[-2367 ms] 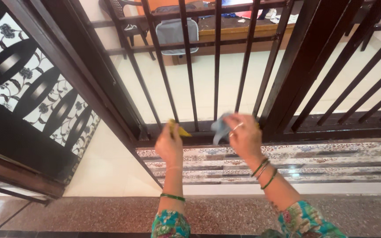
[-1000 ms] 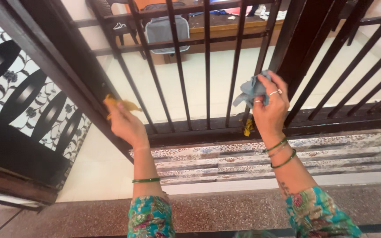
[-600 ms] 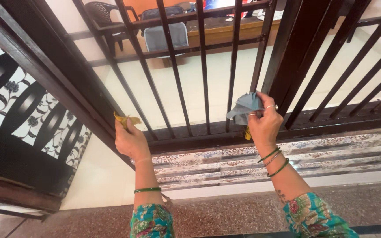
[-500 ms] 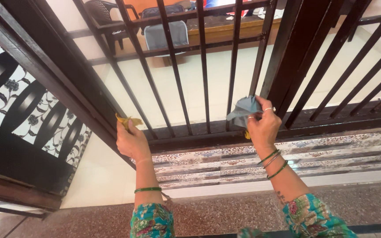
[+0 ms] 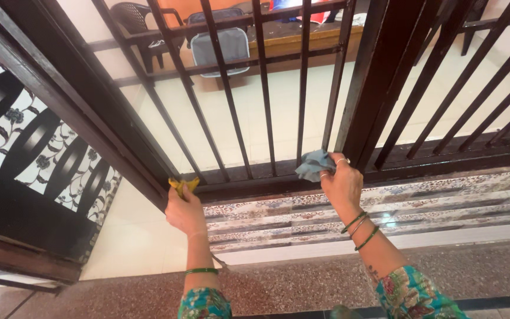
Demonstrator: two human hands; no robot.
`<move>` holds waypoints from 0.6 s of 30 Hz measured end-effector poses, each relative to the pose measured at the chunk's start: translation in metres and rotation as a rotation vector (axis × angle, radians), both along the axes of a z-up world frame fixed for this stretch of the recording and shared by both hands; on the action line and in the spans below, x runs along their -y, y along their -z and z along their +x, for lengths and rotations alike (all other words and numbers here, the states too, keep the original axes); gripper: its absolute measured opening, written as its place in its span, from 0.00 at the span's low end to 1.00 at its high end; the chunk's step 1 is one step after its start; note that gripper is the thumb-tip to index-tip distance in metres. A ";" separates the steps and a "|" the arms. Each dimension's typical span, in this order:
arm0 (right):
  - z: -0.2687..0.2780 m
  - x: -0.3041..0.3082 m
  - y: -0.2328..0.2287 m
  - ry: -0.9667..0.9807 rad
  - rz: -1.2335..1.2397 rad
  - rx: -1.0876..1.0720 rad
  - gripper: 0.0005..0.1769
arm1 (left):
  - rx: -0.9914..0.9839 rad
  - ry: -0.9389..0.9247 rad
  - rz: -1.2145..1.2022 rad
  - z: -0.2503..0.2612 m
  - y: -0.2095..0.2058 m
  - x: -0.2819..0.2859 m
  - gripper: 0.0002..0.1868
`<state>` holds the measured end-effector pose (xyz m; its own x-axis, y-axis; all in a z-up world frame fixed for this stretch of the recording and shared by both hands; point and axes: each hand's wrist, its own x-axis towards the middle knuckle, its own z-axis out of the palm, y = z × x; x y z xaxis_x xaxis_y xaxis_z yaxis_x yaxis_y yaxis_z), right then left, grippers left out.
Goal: The person wipes the vertical bars and the horizontal frame of a metal grill using a cloth in each hand.
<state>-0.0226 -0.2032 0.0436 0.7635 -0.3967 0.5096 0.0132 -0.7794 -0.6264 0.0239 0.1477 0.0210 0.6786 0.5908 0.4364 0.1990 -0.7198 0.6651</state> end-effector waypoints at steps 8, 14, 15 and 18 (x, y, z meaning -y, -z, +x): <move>-0.013 -0.024 -0.015 -0.141 -0.019 0.090 0.20 | 0.240 0.159 0.031 0.008 -0.014 0.047 0.24; -0.003 -0.039 -0.027 -0.236 -0.140 0.350 0.25 | -0.070 0.177 0.090 0.010 0.004 0.028 0.21; 0.003 -0.042 -0.022 -0.207 -0.059 0.214 0.25 | -0.099 0.186 0.096 0.013 0.004 0.025 0.21; 0.012 -0.045 0.000 -0.196 -0.041 0.143 0.26 | -0.169 0.204 0.098 0.014 0.004 0.020 0.20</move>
